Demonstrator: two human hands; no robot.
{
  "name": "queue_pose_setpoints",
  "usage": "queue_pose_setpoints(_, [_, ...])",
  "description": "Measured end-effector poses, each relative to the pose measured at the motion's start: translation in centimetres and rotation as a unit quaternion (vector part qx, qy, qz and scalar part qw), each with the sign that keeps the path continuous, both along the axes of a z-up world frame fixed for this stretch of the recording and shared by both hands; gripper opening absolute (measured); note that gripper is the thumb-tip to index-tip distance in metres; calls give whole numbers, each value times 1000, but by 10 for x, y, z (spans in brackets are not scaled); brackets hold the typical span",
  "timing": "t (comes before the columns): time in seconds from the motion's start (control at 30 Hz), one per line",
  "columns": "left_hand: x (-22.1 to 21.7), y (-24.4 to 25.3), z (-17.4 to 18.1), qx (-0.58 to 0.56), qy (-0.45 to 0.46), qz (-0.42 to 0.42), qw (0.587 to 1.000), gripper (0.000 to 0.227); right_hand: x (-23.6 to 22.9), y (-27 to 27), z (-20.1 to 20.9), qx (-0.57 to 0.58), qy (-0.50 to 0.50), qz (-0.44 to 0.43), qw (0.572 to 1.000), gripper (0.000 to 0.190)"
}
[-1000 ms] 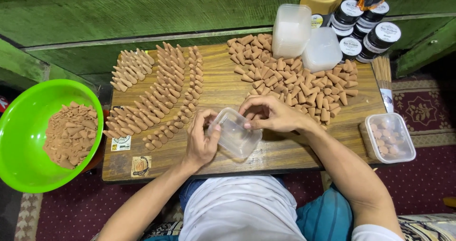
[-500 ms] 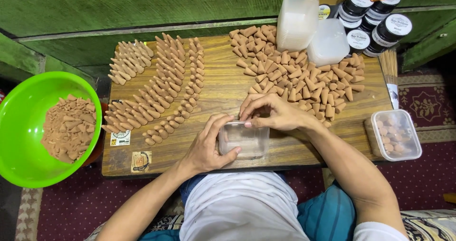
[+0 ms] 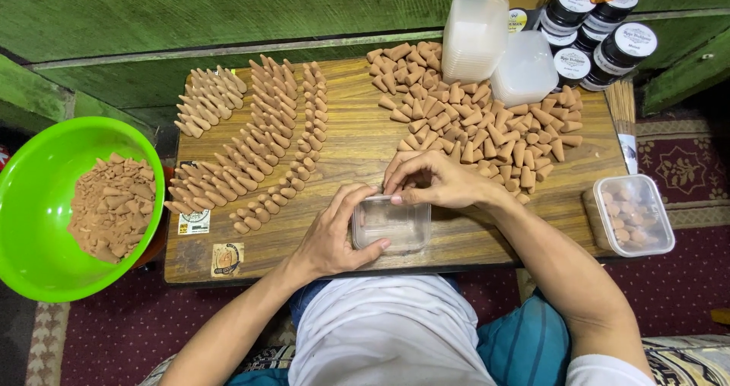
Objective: The person sorts and packs incense cones by hand from a table into small plastic containers.
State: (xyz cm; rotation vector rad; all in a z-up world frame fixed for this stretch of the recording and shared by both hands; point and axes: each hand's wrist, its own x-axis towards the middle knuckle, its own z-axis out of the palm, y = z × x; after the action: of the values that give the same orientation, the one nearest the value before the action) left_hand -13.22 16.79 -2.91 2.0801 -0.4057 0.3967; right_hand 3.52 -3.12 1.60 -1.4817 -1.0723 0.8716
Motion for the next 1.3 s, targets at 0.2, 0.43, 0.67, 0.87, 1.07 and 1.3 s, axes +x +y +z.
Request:
queue_pose_setpoints(0.2, [0, -1, 9, 23, 6, 3, 1000, 75, 1, 0, -2, -11, -12, 11, 1000, 17])
queue_pose_setpoints(0.43, [2, 3, 3, 70, 29, 9, 997, 76, 0, -1, -10, -44, -59, -1, 997, 12])
queue_pose_setpoints(0.67, [5, 4, -5, 58, 57, 10, 997, 78, 2, 0, -18, -60, -90, -14, 994, 12])
queue_pose_setpoints(0.87, [7, 9, -4, 5, 45, 27, 999, 74, -2, 2, -4, -45, -75, -37, 995, 22])
queue_pose_setpoints(1.07, [5, 9, -2, -34, 19, 88, 995, 50, -5, 5, -1, -31, -106, -63, 992, 24])
queue_pose_setpoints(1.3, [-3, 10, 6, -31, -75, 183, 980, 29, -14, 14, 14, 2, -172, -66, 983, 22])
